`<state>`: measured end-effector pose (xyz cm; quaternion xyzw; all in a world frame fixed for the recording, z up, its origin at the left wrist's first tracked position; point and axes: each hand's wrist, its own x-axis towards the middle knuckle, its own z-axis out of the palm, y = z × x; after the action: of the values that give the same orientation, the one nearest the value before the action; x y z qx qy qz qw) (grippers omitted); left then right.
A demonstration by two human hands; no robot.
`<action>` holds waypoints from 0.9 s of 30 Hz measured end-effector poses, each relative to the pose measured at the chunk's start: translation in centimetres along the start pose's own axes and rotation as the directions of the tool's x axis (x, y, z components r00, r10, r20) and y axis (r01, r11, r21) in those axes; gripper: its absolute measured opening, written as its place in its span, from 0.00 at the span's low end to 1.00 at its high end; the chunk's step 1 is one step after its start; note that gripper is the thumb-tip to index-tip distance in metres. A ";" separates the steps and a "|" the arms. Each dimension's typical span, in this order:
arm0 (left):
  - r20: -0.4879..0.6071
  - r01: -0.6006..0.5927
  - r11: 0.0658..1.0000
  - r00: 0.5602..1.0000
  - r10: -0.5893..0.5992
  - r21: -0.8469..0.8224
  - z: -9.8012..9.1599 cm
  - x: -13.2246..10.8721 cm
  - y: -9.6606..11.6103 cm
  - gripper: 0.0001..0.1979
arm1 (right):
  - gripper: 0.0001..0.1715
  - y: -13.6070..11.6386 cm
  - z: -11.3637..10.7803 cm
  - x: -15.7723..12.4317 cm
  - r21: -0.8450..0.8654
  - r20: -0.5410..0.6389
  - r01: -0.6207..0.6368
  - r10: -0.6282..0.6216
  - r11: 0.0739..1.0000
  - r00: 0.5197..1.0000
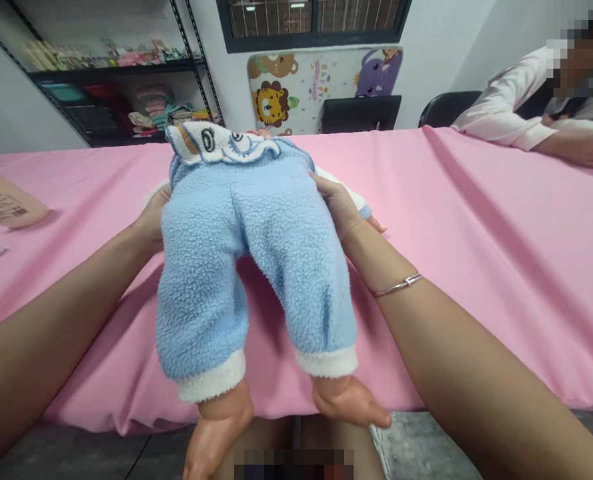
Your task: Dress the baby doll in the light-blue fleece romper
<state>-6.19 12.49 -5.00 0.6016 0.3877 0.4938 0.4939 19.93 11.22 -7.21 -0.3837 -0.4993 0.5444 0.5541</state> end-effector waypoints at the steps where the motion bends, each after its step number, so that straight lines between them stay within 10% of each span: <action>1: 0.057 -0.045 0.996 0.998 0.040 0.080 -0.9 0.2 -0.2 0.06 | 0.15 -0.3 -0.3 -0.2 0.031 0.004 -0.007 0.007 1.000 1.000; 6: 0.235 -0.139 0.895 0.971 0.039 0.424 -4.1 1.3 -1.2 0.03 | 0.17 -1.1 -1.7 0.0 0.070 -0.048 -0.047 0.051 0.996 0.998; 12: -0.108 -0.008 0.999 0.994 0.012 0.035 -2.7 0.8 0.1 0.08 | 0.16 -0.4 -1.9 1.1 0.088 -0.193 0.078 -0.060 0.993 0.979; 20: -0.270 0.064 0.987 0.958 -0.102 -0.144 -1.6 0.6 0.7 0.14 | 0.22 -1.9 -1.2 1.6 0.154 -0.166 0.025 0.001 0.988 0.986; 24: -0.239 -0.093 0.944 0.955 0.174 0.316 -2.2 0.9 -0.6 0.08 | 0.15 -1.5 -0.9 2.5 -0.008 -0.368 0.126 -0.120 0.992 0.922; 27: -0.062 -0.192 0.606 0.926 0.373 0.772 -2.2 0.5 -1.0 0.10 | 0.11 -1.1 -0.4 2.9 -0.265 -0.462 0.013 -0.139 0.964 0.876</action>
<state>-8.18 13.68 -5.83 0.7478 0.5076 0.4223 0.0693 20.29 14.00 -5.88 -0.5535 -0.4279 0.3424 0.6271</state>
